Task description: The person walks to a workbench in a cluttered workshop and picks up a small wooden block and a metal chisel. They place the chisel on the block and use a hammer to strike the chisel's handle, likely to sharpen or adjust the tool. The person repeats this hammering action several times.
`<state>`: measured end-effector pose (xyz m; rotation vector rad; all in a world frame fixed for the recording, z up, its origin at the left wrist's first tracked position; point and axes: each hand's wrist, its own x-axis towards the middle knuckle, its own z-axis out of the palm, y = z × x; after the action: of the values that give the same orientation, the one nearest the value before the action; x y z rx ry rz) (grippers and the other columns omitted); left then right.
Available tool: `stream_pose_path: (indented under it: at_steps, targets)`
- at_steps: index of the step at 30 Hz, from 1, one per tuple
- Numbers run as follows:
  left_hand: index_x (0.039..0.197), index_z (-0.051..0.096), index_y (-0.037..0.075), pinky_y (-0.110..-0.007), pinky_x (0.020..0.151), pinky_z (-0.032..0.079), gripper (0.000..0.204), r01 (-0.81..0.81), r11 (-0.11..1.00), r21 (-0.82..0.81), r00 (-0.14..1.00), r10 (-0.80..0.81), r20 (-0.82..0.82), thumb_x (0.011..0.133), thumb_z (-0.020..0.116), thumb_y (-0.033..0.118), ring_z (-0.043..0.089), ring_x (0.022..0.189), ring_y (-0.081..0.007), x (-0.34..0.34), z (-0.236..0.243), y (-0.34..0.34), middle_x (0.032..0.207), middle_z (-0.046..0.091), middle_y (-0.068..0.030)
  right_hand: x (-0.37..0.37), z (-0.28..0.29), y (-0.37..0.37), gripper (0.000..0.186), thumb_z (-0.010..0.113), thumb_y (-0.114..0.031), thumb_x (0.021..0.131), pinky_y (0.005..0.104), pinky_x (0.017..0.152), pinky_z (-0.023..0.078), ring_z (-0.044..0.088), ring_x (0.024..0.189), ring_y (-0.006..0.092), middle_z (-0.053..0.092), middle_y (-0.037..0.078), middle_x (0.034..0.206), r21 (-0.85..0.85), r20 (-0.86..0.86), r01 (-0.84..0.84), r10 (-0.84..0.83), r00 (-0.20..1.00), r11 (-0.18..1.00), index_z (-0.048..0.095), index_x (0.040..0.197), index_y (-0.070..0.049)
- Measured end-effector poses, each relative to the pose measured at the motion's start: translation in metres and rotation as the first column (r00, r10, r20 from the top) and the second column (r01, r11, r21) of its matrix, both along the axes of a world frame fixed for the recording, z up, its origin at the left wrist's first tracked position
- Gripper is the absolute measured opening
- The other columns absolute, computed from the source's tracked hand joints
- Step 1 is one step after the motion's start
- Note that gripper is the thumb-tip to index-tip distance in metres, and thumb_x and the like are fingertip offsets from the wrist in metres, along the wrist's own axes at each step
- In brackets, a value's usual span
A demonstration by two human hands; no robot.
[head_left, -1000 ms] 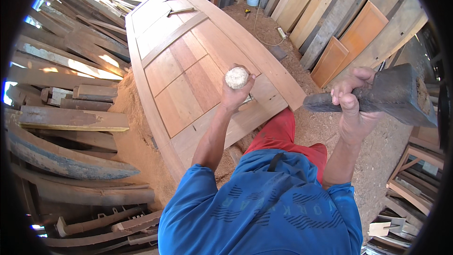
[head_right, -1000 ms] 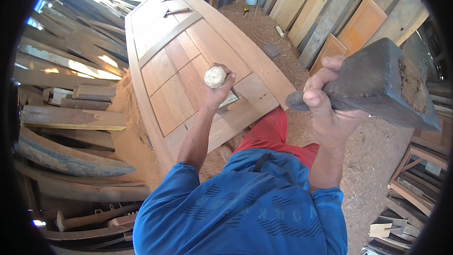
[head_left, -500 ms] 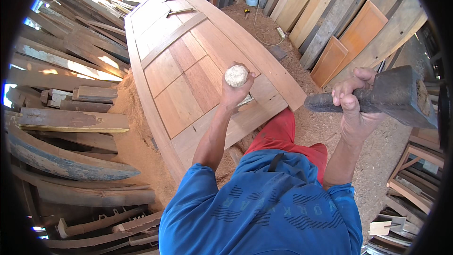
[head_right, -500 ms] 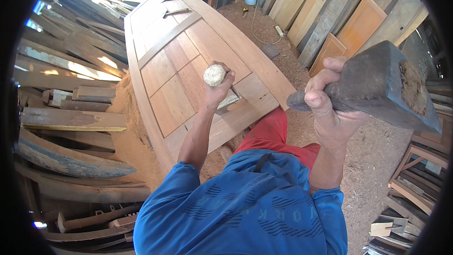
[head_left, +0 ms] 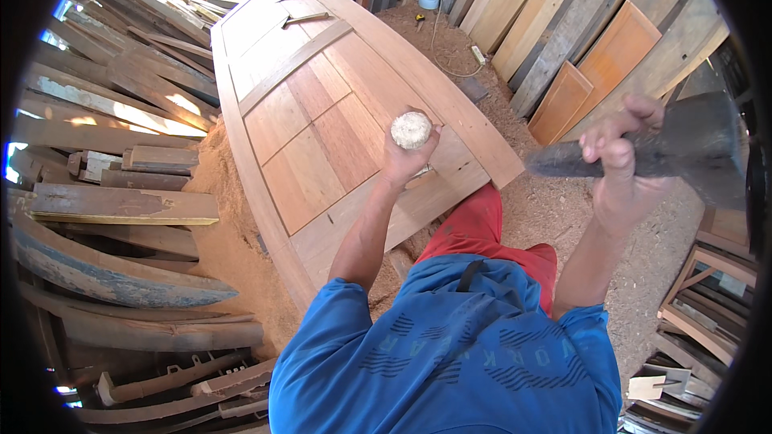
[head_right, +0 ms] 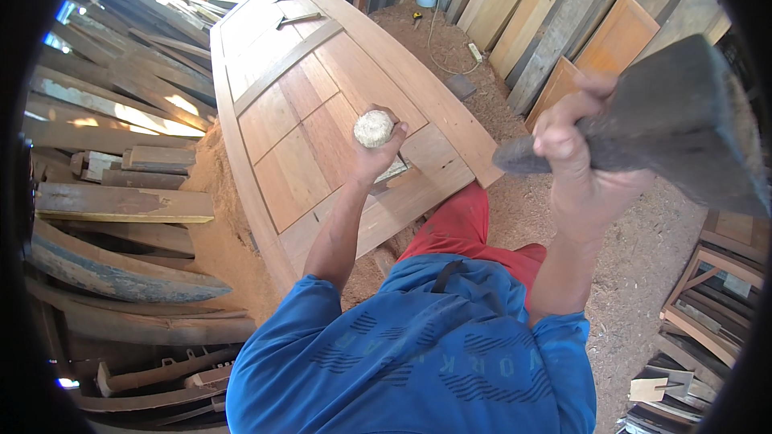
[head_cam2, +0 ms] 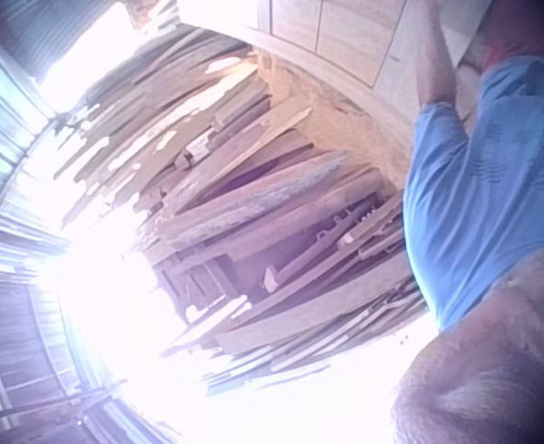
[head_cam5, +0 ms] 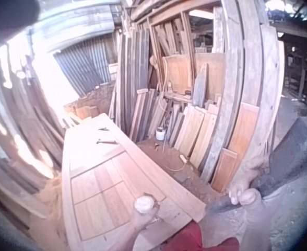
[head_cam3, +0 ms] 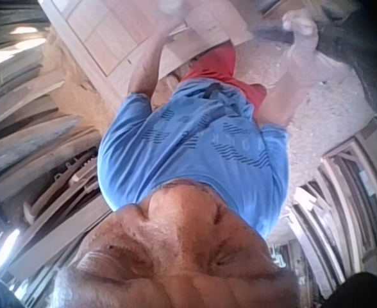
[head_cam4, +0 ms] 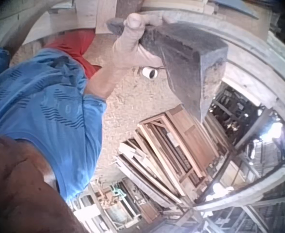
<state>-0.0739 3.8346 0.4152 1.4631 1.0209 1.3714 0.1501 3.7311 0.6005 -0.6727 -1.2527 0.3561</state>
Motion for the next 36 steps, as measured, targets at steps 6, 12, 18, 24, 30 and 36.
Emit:
stream_pose_path:
  at_steps: [6,12,18,24,30,36]
  targets:
    - [0.087,0.054,0.007,-0.026,0.066,0.046,0.019,0.025,0.999,-0.021,1.000,-0.025,0.005,0.082,0.073,0.004,0.053,0.071,-0.0074,0.007,0.010,0.002,0.076,0.055,0.0018,0.000,0.065,0.024,0.035,0.073,-0.018,0.088,0.0311,0.061,0.050,0.057,0.064,0.0134,0.058,0.003,0.074,0.130,0.117,0.115,-0.131,0.984,0.985,0.058,0.111,0.003]
    - [0.093,0.059,0.005,-0.028,0.073,0.050,0.019,-0.028,0.999,0.033,0.999,0.029,-0.030,0.081,0.073,0.005,0.062,0.080,-0.0098,-0.010,-0.009,-0.001,0.085,0.065,-0.0009,-0.051,0.005,0.065,0.023,0.069,-0.017,0.087,0.0416,0.068,0.054,0.067,0.072,0.0270,0.065,0.018,0.071,-0.293,0.956,0.343,0.260,0.138,0.893,0.064,0.095,0.004]
    - [0.098,0.063,0.004,-0.029,0.076,0.051,0.020,-0.014,0.999,-0.034,0.998,0.012,-0.057,0.082,0.073,0.006,0.065,0.085,-0.0123,-0.007,-0.007,-0.003,0.090,0.069,-0.0031,-0.044,0.004,0.055,0.030,0.072,-0.015,0.078,0.0437,0.071,0.054,0.068,0.078,0.0367,0.069,0.020,0.085,-0.377,0.852,0.146,0.281,0.441,0.915,0.065,0.105,-0.003]
    - [0.087,0.054,0.005,-0.027,0.070,0.047,0.018,0.017,1.000,0.013,0.999,-0.016,-0.041,0.084,0.072,0.005,0.054,0.071,-0.0106,-0.008,0.000,-0.009,0.075,0.055,-0.0010,-0.053,0.082,0.058,0.024,0.072,-0.016,0.084,0.0286,0.061,0.049,0.063,0.068,0.0148,0.066,0.007,0.076,0.112,0.477,0.138,-0.175,0.861,0.984,0.067,0.105,-0.005]
    - [0.094,0.057,0.005,-0.028,0.073,0.049,0.020,-0.025,0.999,0.027,0.997,0.027,-0.072,0.083,0.073,0.007,0.058,0.077,-0.0114,-0.009,-0.035,-0.004,0.081,0.060,-0.0007,-0.067,-0.005,0.085,0.018,0.062,-0.007,0.080,0.0446,0.066,0.055,0.070,0.081,0.0321,0.070,0.016,0.086,-0.315,0.942,0.411,0.335,0.026,0.855,0.068,0.097,-0.007]
    - [0.106,0.057,0.004,-0.029,0.076,0.050,0.031,-0.033,0.991,0.129,0.991,0.049,-0.127,0.081,0.075,0.008,0.060,0.085,-0.0138,0.001,-0.076,-0.035,0.091,0.063,-0.0028,-0.035,-0.051,0.049,0.026,0.069,-0.010,0.076,0.0468,0.073,0.052,0.066,0.083,0.0415,0.066,0.020,0.079,-0.536,0.845,0.327,0.491,0.213,0.779,0.064,0.100,-0.006]
